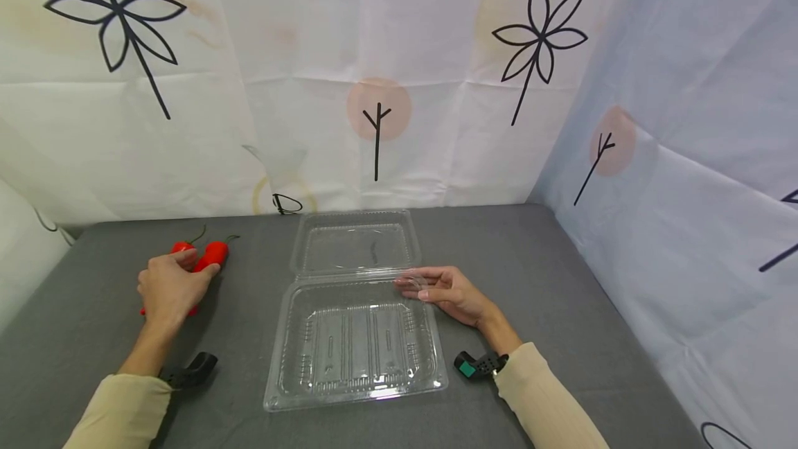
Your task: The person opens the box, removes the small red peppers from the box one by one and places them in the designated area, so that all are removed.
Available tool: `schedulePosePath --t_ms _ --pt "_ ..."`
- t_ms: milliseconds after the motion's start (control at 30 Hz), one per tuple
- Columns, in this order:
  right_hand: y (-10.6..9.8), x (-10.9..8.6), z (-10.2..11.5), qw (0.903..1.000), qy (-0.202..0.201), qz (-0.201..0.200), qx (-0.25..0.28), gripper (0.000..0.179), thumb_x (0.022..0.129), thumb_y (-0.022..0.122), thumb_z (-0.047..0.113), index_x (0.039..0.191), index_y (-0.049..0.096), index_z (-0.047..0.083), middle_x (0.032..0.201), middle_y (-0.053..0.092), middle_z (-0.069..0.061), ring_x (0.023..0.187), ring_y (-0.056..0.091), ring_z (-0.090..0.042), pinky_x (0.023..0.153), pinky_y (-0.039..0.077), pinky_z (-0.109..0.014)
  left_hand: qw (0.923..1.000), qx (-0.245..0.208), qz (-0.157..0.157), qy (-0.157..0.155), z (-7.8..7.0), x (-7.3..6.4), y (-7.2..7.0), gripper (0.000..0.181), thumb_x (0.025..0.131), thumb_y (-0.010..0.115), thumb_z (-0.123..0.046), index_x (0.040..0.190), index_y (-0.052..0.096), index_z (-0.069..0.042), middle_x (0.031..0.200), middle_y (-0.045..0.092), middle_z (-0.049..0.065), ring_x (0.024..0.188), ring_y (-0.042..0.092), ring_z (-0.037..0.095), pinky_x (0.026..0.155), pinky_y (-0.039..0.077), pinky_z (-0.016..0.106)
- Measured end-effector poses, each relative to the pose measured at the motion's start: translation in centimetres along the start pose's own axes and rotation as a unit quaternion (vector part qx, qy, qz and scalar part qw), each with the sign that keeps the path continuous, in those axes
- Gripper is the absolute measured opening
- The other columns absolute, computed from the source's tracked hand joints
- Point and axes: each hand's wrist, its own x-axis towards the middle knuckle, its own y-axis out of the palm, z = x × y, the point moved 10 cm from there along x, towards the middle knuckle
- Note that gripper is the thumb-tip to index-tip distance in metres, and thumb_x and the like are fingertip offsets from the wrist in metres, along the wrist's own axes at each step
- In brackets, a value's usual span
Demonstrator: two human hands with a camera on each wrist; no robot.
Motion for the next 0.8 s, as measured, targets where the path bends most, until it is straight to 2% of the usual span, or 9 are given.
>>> schedulePosePath --t_ms 233,367,500,533,600,667,733,767,800 --pt "0.1 0.1 0.0 1.0 0.003 -0.002 0.001 0.046 0.098 0.044 -0.014 0.143 0.037 -0.022 0.146 0.049 -0.031 0.139 0.045 -0.037 0.116 0.034 -0.049 0.9997 -0.01 -0.01 0.022 -1.1 -0.1 -0.6 0.049 0.092 0.07 -0.017 0.133 0.062 0.008 0.124 0.064 0.032 0.112 0.053 0.056 0.094 0.036 0.07" --pt "0.0 0.1 -0.1 0.9999 0.008 -0.006 0.001 0.046 0.099 0.045 -0.013 0.143 0.037 -0.022 0.145 0.049 -0.031 0.139 0.046 -0.037 0.116 0.034 -0.048 0.9996 -0.01 0.004 0.025 -2.0 -0.3 -0.6 0.051 0.093 0.07 -0.02 0.136 0.06 0.006 0.127 0.062 0.032 0.115 0.052 0.055 0.094 0.037 0.069" --pt "-0.2 0.0 -0.2 0.9999 0.012 -0.008 -0.002 0.046 0.099 0.045 -0.013 0.143 0.037 -0.022 0.144 0.05 -0.032 0.138 0.047 -0.037 0.115 0.035 -0.049 0.9988 -0.02 0.018 0.041 -2.8 -0.7 -0.4 0.052 0.096 0.068 -0.024 0.139 0.059 0.003 0.132 0.06 0.032 0.12 0.05 0.055 0.097 0.036 0.07" --pt "-0.3 -0.1 -0.2 0.9999 0.013 -0.009 -0.003 0.045 0.099 0.045 -0.013 0.143 0.037 -0.022 0.144 0.05 -0.032 0.138 0.047 -0.037 0.115 0.036 -0.049 0.9982 -0.024 0.018 0.051 -3.1 -0.7 -0.4 0.052 0.096 0.067 -0.024 0.139 0.059 0.002 0.132 0.06 0.032 0.121 0.05 0.055 0.098 0.036 0.07" --pt "-0.5 -0.1 -0.2 0.9998 0.016 -0.013 -0.006 0.045 0.099 0.045 -0.013 0.142 0.037 -0.022 0.143 0.049 -0.034 0.137 0.048 -0.038 0.114 0.037 -0.05 0.9967 -0.027 0.015 0.075 -3.7 -0.8 -0.4 0.051 0.097 0.066 -0.026 0.14 0.059 0.001 0.113 0.068 0.029 0.117 0.052 0.054 0.096 0.037 0.07" --pt "-0.6 -0.2 -0.1 0.9996 0.02 -0.017 -0.011 0.044 0.101 0.045 -0.011 0.141 0.036 -0.024 0.142 0.048 -0.037 0.136 0.049 -0.039 0.113 0.038 -0.051 0.9937 -0.024 0.006 0.109 -4.4 -0.9 -0.5 0.051 0.097 0.066 -0.026 0.14 0.059 0.0 0.084 0.069 0.023 0.096 0.059 0.051 0.084 0.044 0.064" --pt "-1.0 -0.4 0.0 0.9992 0.028 -0.027 -0.013 0.044 0.103 0.046 -0.008 0.141 0.034 -0.026 0.141 0.048 -0.038 0.135 0.05 -0.039 0.111 0.04 -0.051 0.9882 -0.018 -0.003 0.152 -5.3 -1.1 -0.7 0.05 0.097 0.067 -0.023 0.14 0.059 0.001 0.061 0.057 0.016 0.073 0.058 0.047 0.069 0.046 0.058" --pt "-1.2 -0.5 0.1 0.9988 0.031 -0.033 -0.016 0.044 0.104 0.046 -0.005 0.14 0.033 -0.027 0.141 0.048 -0.038 0.134 0.052 -0.038 0.11 0.041 -0.05 0.9844 -0.015 -0.007 0.175 -5.8 -1.2 -0.8 0.05 0.096 0.068 -0.021 0.14 0.059 0.002 0.061 0.058 0.015 0.072 0.059 0.047 0.069 0.047 0.057" --pt "-1.4 -0.6 0.3 0.9983 0.036 -0.041 -0.02 0.046 0.105 0.047 -0.003 0.14 0.033 -0.028 0.14 0.05 -0.036 0.133 0.053 -0.037 0.109 0.043 -0.049 0.9802 -0.012 -0.009 0.198 -6.3 -1.4 -0.9 0.05 0.096 0.069 -0.019 0.139 0.059 0.002 0.068 0.064 0.016 0.073 0.06 0.047 0.071 0.048 0.058"
